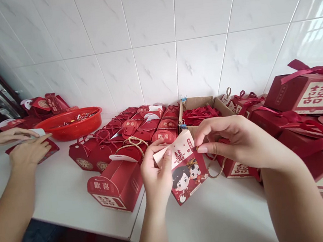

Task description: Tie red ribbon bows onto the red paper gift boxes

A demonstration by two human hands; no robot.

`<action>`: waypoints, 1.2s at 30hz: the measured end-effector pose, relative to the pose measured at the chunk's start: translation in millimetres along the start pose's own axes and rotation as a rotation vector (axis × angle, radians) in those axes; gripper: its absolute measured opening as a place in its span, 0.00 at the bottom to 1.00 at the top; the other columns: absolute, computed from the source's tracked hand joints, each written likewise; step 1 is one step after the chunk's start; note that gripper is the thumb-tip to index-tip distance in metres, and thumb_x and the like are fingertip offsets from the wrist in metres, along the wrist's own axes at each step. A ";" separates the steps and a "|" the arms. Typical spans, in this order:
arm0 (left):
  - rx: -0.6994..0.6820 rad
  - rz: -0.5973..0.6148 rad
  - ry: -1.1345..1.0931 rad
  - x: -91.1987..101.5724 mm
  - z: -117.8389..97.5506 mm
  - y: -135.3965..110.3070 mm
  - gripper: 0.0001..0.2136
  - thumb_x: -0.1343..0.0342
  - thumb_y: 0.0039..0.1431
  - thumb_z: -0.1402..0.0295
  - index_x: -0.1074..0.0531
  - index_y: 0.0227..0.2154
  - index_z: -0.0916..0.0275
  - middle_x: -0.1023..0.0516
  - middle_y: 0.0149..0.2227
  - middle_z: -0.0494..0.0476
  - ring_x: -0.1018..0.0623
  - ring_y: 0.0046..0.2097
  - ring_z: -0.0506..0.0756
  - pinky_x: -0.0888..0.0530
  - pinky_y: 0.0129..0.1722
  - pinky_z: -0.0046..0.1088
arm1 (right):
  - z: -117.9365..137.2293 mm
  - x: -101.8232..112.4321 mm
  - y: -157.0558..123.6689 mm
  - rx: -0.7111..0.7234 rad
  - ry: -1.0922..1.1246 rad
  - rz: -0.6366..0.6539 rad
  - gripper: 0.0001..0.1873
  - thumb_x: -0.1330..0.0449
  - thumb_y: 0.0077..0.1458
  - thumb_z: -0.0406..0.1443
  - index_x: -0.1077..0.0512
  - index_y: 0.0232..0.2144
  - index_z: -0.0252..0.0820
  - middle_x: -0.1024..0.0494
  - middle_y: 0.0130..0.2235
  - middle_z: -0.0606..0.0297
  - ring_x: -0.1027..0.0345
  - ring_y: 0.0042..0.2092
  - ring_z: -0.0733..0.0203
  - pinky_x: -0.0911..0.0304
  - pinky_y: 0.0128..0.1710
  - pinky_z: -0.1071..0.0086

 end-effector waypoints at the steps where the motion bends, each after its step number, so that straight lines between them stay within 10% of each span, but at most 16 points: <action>1: 0.019 -0.008 -0.027 0.0 0.5 -0.3 0.10 0.40 0.55 0.61 0.28 0.34 0.62 0.23 0.40 0.59 0.22 0.39 0.56 0.26 0.37 0.30 | -2.9 -1.4 1.5 -0.011 -0.010 0.003 0.02 0.40 0.56 0.30 0.27 0.32 0.39 0.23 0.34 0.63 0.29 0.34 0.62 0.31 0.33 0.70; 21: -0.054 -0.301 -0.162 11.7 -12.2 -13.6 0.10 0.40 0.56 0.60 0.30 0.32 0.62 0.25 0.27 0.50 0.26 0.28 0.49 0.28 0.29 0.22 | -28.9 -2.5 12.8 0.201 0.300 -0.710 0.03 0.36 0.53 0.34 0.28 0.31 0.46 0.26 0.32 0.66 0.31 0.36 0.62 0.31 0.35 0.69; 25: -0.063 -0.288 -0.135 12.5 -11.3 -14.4 0.10 0.40 0.56 0.60 0.30 0.32 0.62 0.24 0.27 0.51 0.25 0.28 0.49 0.28 0.29 0.22 | -28.9 -4.9 15.0 0.225 0.352 -0.615 0.03 0.37 0.53 0.32 0.27 0.31 0.45 0.26 0.33 0.66 0.31 0.36 0.64 0.33 0.36 0.70; 31: -0.055 -0.261 -0.075 12.1 -14.4 -14.9 0.11 0.41 0.57 0.59 0.31 0.31 0.62 0.24 0.28 0.53 0.24 0.28 0.51 0.28 0.27 0.24 | -11.1 -27.5 21.5 0.199 0.210 -0.118 0.02 0.37 0.54 0.32 0.26 0.33 0.42 0.21 0.37 0.61 0.27 0.39 0.59 0.31 0.41 0.63; 36: -0.143 -0.283 0.014 12.8 -29.3 -17.8 0.08 0.42 0.58 0.63 0.31 0.31 0.62 0.24 0.27 0.52 0.24 0.28 0.51 0.28 0.28 0.24 | -3.3 -25.8 18.6 0.265 -0.189 -0.151 0.04 0.38 0.55 0.30 0.25 0.33 0.44 0.19 0.37 0.63 0.27 0.39 0.57 0.35 0.44 0.59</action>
Point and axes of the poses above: each hand's wrist, its own y-axis towards the middle knuckle, its own x-axis out of the back of the hand, z = x × y, the point moved 8 cm from there along y, towards the middle knuckle
